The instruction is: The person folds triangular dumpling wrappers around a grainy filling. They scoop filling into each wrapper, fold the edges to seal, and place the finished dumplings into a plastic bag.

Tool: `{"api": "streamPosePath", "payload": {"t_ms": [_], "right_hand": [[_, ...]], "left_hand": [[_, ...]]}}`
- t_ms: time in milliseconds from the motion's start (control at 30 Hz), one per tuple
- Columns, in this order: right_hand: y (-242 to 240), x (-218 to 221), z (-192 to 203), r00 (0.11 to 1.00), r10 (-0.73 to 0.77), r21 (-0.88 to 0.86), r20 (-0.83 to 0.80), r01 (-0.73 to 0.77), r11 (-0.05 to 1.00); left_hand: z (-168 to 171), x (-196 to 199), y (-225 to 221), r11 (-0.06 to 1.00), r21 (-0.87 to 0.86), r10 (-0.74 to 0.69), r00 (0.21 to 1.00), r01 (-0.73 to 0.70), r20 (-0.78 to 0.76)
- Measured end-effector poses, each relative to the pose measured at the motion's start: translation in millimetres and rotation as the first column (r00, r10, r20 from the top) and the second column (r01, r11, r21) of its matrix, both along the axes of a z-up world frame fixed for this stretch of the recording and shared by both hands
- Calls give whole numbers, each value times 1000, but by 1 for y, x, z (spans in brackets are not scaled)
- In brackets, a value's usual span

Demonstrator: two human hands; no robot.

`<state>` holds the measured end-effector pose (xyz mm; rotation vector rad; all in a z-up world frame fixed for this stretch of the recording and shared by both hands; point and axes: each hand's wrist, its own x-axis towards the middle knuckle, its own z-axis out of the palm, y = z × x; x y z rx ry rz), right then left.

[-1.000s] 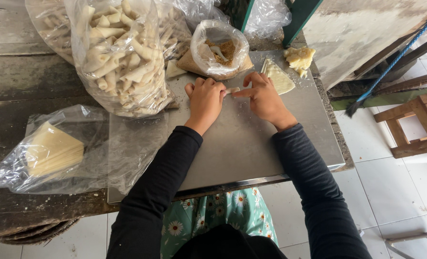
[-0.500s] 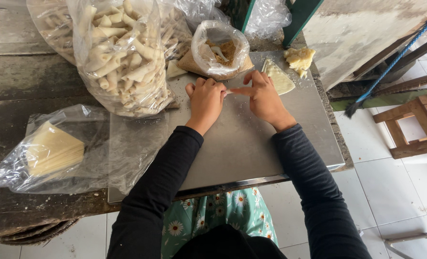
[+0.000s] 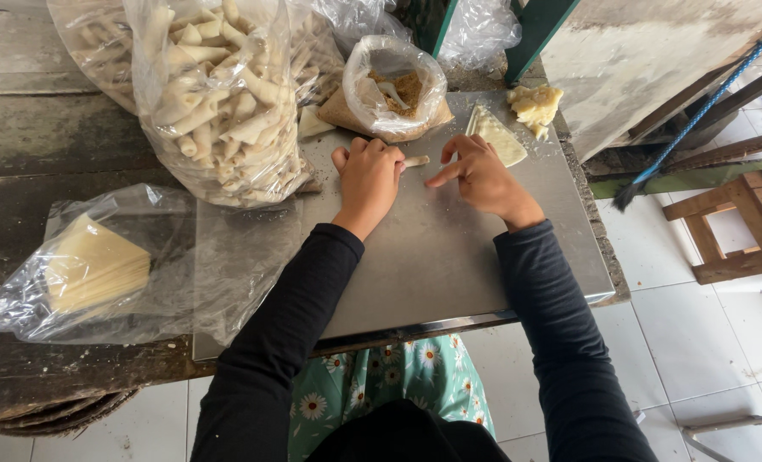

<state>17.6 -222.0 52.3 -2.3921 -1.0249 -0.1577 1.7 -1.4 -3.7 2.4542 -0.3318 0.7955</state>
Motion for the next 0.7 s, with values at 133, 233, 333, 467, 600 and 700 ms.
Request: {"api": "streamPosePath", "payload": {"t_ms": [133,233,333,467,600,700], "right_hand": [[-2,-1,2,998,-17,-1,-66,17,1000],[6,-4,4,992,-117,3,-52,118,993],[19,-10,5,991,-124,-26,45,126,992],[20,-13,7,991,-64,-79,120,74,994],[6,-2,3,982,4,26,190,-9,1000],[-13,11,1,951,-272,191,147,242,951]], "left_hand": [[0,0,1,1000,-2,-5,1000,5,4],[0,0,0,1000,4,-7,1000,7,-19],[-1,0,0,1000,11,3,1000,-3,-5],[-4,0,0,1000,-1,-1,1000,1,21],[4,-2,1,1000,-4,-8,1000,8,6],[29,-14,0,999,2,-34,998,34,62]]}}
